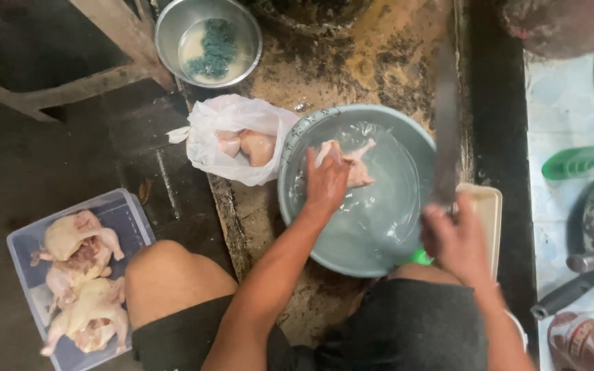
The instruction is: Washing and cleaning raw chicken pieces in a basin of water before placing them in a bag.
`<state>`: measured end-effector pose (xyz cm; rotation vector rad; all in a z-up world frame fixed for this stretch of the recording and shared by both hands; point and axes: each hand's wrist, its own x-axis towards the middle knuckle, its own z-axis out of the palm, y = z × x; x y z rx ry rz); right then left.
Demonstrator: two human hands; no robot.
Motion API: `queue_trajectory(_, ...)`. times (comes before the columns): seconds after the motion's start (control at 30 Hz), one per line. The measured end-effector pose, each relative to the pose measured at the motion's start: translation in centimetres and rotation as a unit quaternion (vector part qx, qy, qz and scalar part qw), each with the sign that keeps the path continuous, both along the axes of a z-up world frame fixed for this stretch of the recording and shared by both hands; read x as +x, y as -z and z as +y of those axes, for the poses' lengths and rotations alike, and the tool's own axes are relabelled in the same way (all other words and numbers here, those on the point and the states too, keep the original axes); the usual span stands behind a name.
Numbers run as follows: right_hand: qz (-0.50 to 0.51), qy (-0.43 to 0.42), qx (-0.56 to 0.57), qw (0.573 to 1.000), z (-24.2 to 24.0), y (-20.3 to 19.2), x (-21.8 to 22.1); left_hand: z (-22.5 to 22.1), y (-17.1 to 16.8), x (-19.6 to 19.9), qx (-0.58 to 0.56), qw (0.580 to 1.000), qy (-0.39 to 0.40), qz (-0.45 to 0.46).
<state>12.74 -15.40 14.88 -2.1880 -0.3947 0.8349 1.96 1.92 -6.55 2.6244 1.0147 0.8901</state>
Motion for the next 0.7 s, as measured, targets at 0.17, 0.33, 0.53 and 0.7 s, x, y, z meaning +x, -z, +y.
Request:
queue_trajectory(0.17, -0.051, -0.020, 0.197, 0.979, -0.8, -6.1, 6.0, -0.3, -1.4, -0.8, -0.138, 0.986, 0.082, 0.051)
queue_trajectory(0.33, -0.101, 0.151, 0.129, 0.975, -16.2, -3.0, 14.2, 0.3, -4.6, -1.2, -0.249, 0.958, 0.141, 0.029)
queue_trajectory(0.53, -0.326, 0.181, 0.042, 0.927, -28.9, -0.9, 20.1, 0.7, -9.0, -0.2, -0.427, 0.883, 0.163, -0.104)
queue_trajectory(0.7, -0.570, 0.121, -0.058, 0.810, -27.1, -4.1, 19.1, 1.0, -5.3, 2.0, -0.430, 0.849, 0.213, -0.221)
